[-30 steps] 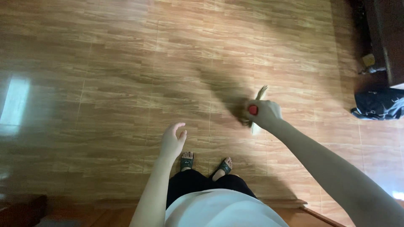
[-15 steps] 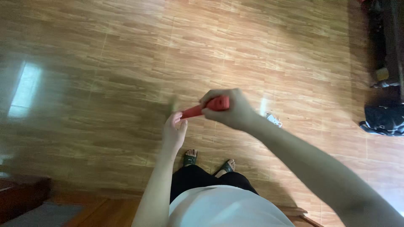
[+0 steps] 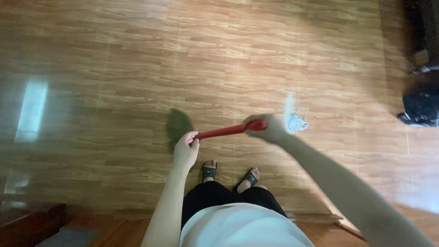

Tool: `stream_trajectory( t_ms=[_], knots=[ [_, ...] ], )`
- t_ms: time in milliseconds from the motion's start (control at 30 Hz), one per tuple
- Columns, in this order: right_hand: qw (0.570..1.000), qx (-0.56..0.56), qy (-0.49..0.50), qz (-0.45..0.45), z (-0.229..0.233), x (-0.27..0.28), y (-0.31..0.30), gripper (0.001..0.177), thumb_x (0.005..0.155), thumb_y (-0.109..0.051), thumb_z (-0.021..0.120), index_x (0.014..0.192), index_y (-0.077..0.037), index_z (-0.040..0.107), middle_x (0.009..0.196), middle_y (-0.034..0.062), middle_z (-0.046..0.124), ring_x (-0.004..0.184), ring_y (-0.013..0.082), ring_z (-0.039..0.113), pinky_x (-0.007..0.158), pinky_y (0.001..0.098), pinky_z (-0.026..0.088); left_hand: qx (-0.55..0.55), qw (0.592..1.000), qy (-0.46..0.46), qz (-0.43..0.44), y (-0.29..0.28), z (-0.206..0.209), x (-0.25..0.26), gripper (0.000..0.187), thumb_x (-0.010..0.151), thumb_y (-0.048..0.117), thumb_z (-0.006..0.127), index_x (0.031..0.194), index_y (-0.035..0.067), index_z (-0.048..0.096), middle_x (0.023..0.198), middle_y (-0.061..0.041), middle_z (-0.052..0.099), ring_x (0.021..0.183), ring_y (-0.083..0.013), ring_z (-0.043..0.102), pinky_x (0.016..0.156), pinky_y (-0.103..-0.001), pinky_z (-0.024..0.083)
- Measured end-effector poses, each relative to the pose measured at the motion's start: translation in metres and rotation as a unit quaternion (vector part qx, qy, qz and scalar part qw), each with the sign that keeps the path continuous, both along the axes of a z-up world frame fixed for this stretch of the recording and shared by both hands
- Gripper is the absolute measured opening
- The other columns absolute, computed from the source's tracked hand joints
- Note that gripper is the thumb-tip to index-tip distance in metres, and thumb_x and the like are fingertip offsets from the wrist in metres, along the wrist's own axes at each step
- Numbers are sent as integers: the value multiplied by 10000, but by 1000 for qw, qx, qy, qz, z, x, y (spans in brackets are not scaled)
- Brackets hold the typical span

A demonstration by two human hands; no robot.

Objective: Sweeping the wooden floor of a bedroom using a broom to collect debris.

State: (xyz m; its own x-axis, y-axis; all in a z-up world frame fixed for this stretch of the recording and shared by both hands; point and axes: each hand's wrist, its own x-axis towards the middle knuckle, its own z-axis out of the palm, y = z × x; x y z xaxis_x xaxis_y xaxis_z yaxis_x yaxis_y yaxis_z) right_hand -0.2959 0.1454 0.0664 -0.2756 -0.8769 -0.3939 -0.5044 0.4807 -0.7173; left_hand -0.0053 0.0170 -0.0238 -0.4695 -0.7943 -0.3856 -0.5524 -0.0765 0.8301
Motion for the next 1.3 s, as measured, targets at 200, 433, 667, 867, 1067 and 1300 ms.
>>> stream_trajectory(
  t_ms=[200,433,667,867,1067,1300],
  knots=[
    [969,152,124,-152,83,-70,53,250,787,-292,857,1029,-250,814,884,25,775,702,173,685,635,329,575,7,994,-17,-107,17,2,-51,370,994,218,592,1352,124,612,1406,-105,635,1304,-252,606,1110,-392,455],
    [950,145,255,-102,58,-101,67,254,789,-360,808,1027,-277,776,848,34,772,699,219,727,644,375,579,12,988,-50,-147,26,35,-68,405,997,280,589,1382,156,591,1424,-84,616,1334,-237,584,1126,-391,462],
    [961,57,271,30,150,-27,-6,201,832,-339,785,995,-225,762,832,80,778,735,262,734,718,392,588,10,990,-63,-125,16,31,-53,420,1005,289,564,1405,163,566,1456,-78,594,1349,-243,560,1135,-416,442],
    [966,-100,105,216,191,51,-72,213,804,-270,819,983,-169,765,864,52,798,765,208,768,716,346,597,8,1000,-30,-4,8,21,-5,485,987,254,584,1449,126,510,1446,-124,585,1328,-272,571,1106,-426,468],
    [923,-178,-105,324,135,151,-128,239,848,-185,788,1068,-100,748,1014,74,795,901,195,768,807,334,608,49,987,-80,133,-1,-2,89,585,993,252,589,1521,92,397,1405,-136,609,1287,-265,604,1058,-401,500],
    [939,-88,-145,299,-3,238,-145,235,823,-222,796,1043,-148,760,1241,21,764,1025,211,745,898,343,568,101,944,-40,312,15,-25,188,611,958,164,637,1528,103,427,1356,-129,624,1223,-265,631,1016,-363,517]
  ],
)
